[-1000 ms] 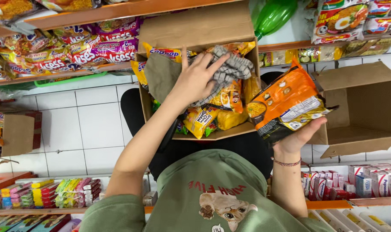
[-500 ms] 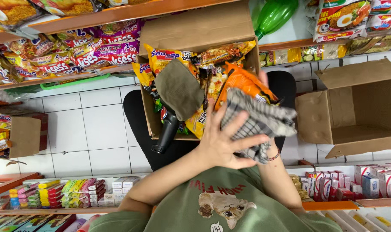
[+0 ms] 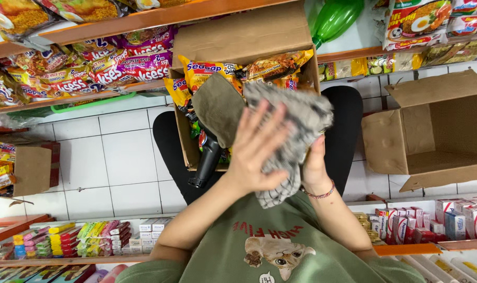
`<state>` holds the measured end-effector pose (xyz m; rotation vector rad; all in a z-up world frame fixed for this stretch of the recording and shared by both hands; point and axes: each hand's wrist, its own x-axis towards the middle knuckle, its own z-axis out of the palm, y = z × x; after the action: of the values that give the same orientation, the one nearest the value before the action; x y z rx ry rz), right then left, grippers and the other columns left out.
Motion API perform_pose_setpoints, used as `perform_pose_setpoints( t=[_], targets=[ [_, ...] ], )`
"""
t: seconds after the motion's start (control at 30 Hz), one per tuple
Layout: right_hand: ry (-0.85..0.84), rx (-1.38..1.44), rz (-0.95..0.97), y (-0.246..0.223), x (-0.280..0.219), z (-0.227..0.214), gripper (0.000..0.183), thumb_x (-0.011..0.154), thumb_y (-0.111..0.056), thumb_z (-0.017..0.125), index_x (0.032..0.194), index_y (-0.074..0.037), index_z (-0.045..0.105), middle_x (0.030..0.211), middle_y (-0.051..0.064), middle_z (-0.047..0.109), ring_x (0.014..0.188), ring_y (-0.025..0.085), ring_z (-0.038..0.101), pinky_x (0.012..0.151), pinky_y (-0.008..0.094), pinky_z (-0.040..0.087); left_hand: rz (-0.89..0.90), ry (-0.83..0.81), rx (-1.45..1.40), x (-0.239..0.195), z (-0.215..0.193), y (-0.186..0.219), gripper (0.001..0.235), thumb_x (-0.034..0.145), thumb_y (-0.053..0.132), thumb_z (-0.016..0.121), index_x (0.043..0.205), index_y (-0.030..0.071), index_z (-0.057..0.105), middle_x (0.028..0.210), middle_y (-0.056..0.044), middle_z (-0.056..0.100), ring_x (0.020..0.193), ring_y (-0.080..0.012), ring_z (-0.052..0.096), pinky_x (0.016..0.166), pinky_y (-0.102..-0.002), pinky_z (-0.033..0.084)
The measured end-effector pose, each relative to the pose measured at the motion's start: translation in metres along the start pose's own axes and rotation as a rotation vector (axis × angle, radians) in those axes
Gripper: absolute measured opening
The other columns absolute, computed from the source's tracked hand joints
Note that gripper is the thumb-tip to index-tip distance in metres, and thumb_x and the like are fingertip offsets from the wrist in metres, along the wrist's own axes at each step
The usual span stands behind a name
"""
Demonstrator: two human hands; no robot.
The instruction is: The person cleans the front edge of a grocery shelf with a cloth and then restocks instant noodle packets from a cardboard box onto the shelf using a barcode scanner.
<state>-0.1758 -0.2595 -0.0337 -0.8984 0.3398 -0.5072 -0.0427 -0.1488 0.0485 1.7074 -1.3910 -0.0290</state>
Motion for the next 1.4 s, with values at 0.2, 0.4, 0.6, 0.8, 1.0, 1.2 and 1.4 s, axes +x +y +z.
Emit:
perform_pose_setpoints(
  t=[0.2, 0.4, 0.6, 0.8, 1.0, 1.2, 1.4],
  targets=[
    [0.219, 0.351, 0.083, -0.017, 0.03, -0.022, 0.093, 0.095, -0.075, 0.04, 0.159, -0.008, 0.035, 0.16, 0.01, 0.044, 0.144, 0.029, 0.047, 0.125, 0.048, 0.036, 0.299, -0.113, 0.134, -0.047, 0.01, -0.012, 0.062, 0.104, 0.057, 0.039, 0.141, 0.016, 0.067, 0.155, -0.005, 0.055, 0.149, -0.0318, 0.047, 0.129, -0.053, 0.022],
    [0.164, 0.24, -0.212, -0.057, 0.029, 0.001, 0.096, 0.093, -0.07, 0.065, 0.162, -0.008, 0.04, 0.159, 0.007, 0.052, 0.141, 0.025, 0.052, 0.124, 0.046, 0.041, -0.042, 0.209, -0.291, -0.077, 0.024, -0.047, 0.058, 0.105, 0.051, 0.051, 0.143, 0.008, 0.055, 0.152, -0.017, 0.054, 0.148, -0.0356, 0.049, 0.13, -0.053, 0.03],
    [0.094, 0.401, 0.119, -0.053, 0.016, 0.004, 0.085, 0.087, -0.045, 0.077, 0.156, -0.011, 0.042, 0.147, 0.009, 0.056, 0.129, 0.028, 0.058, 0.112, 0.049, 0.045, -0.722, 0.382, -1.478, -0.062, 0.004, -0.066, 0.075, 0.09, 0.03, 0.073, 0.152, 0.001, 0.042, 0.148, -0.024, 0.053, 0.139, -0.0374, 0.052, 0.121, -0.051, 0.037],
    [-0.008, -0.247, 0.024, -0.028, 0.016, 0.011, 0.063, 0.1, -0.028, 0.073, 0.153, 0.0, 0.051, 0.145, 0.013, 0.061, 0.133, 0.023, 0.059, 0.117, 0.042, 0.045, -0.496, 0.068, -1.443, -0.011, -0.021, -0.024, 0.113, 0.079, 0.041, 0.09, 0.166, 0.007, 0.026, 0.159, -0.015, 0.045, 0.145, -0.0252, 0.046, 0.127, -0.04, 0.033],
    [0.098, -0.493, -0.165, -0.034, 0.022, 0.031, 0.069, 0.109, -0.041, 0.07, 0.153, 0.002, 0.038, 0.146, 0.015, 0.058, 0.136, 0.023, 0.058, 0.121, 0.04, 0.046, -0.331, 0.112, -0.774, -0.01, -0.008, -0.022, 0.088, 0.089, 0.043, 0.082, 0.158, 0.001, 0.046, 0.156, -0.014, 0.05, 0.148, -0.0226, 0.046, 0.128, -0.038, 0.028],
    [-0.215, -0.478, -0.171, -0.027, 0.005, 0.01, 0.098, 0.1, -0.075, 0.041, 0.161, -0.002, 0.021, 0.165, 0.016, 0.029, 0.154, 0.029, 0.03, 0.126, 0.045, 0.026, -0.121, 0.062, -0.314, 0.005, -0.006, -0.002, 0.052, 0.099, 0.042, 0.072, 0.143, 0.017, 0.063, 0.159, -0.011, 0.05, 0.156, -0.0309, 0.037, 0.128, -0.044, 0.027],
    [0.281, 0.051, -0.163, -0.005, 0.003, -0.038, 0.094, 0.1, -0.075, 0.05, 0.159, -0.004, 0.034, 0.163, 0.016, 0.041, 0.153, 0.033, 0.043, 0.132, 0.05, 0.033, 0.253, 0.007, 0.021, -0.004, 0.005, 0.0, 0.049, 0.1, 0.059, 0.053, 0.135, 0.029, 0.07, 0.154, -0.003, 0.052, 0.15, -0.0332, 0.042, 0.129, -0.057, 0.022]
  ],
)
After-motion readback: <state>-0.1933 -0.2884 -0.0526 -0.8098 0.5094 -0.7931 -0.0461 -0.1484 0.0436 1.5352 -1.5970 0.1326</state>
